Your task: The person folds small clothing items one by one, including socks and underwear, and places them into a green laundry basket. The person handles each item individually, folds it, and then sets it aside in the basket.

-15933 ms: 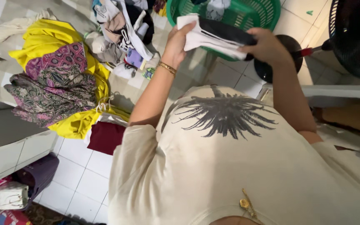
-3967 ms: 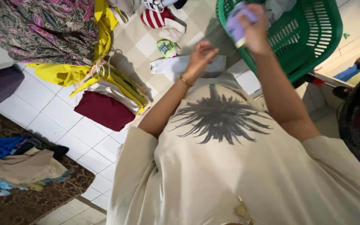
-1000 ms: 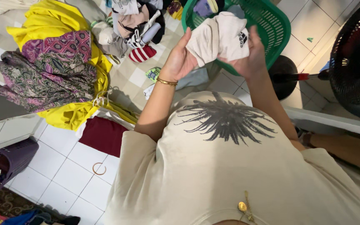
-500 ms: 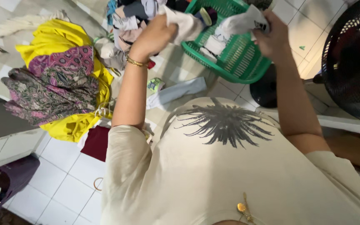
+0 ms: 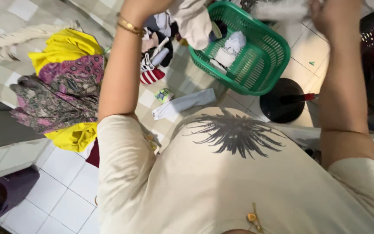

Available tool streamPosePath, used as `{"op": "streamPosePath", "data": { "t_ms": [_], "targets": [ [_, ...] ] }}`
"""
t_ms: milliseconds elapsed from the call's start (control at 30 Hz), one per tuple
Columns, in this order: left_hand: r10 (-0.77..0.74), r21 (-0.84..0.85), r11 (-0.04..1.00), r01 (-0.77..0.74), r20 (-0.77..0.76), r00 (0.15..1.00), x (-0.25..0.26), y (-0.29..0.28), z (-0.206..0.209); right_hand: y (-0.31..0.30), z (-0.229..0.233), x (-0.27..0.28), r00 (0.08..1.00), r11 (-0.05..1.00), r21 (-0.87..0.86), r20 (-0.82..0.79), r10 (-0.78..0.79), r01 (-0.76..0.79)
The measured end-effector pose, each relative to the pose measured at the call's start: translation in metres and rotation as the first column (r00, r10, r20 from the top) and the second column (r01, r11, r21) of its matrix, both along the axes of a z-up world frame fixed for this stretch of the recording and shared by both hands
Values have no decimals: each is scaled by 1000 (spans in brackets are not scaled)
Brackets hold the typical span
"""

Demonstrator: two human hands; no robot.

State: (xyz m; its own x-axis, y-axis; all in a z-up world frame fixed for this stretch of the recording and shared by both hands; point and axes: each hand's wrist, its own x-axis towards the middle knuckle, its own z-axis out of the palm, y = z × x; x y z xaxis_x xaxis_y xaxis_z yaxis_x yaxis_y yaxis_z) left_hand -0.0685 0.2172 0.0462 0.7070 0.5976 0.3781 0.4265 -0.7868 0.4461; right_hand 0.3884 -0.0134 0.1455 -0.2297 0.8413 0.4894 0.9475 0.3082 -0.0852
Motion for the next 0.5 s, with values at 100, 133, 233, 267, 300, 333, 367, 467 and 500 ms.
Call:
{"op": "streamPosePath", "data": {
  "t_ms": [100, 133, 233, 267, 300, 333, 367, 467, 500],
  "targets": [
    [-40, -27, 999, 40, -21, 999, 24, 35, 0, 21, 24, 1, 998, 997, 36, 6, 66, -67],
    [-58, -44, 997, 57, -26, 998, 31, 37, -3, 17, 30, -1, 995, 995, 23, -1, 97, -97],
    [-97, -69, 993, 95, -29, 995, 54, 44, 7, 15, 56, -15, 994, 945, -324, -114, -1, -36],
    [-112, -64, 992, 110, -30, 993, 66, 47, 20, 15, 67, -20, 968, 888, -431, -244, 57, -161],
    [-127, -60, 990, 126, -19, 992, 77, 46, 34, 15, 77, -26, 922, 807, -513, -376, 97, -294],
    [-142, -59, 988, 141, -8, 990, 86, 39, 47, 13, 84, -33, 927, 839, -467, -357, 111, -281],
    [-159, -54, 986, 159, 11, 987, 97, 30, 61, 10, 86, -40, 933, 868, -419, -338, 125, -268],
    [-189, -44, 980, 195, 113, 975, 122, -12, 105, 13, 78, -67, 822, 861, -207, -461, 334, -465],
    [-136, -174, 972, 156, 123, 983, 123, -29, 117, 16, 76, -72, 742, 824, -113, -515, 429, -555]
  ]
}}
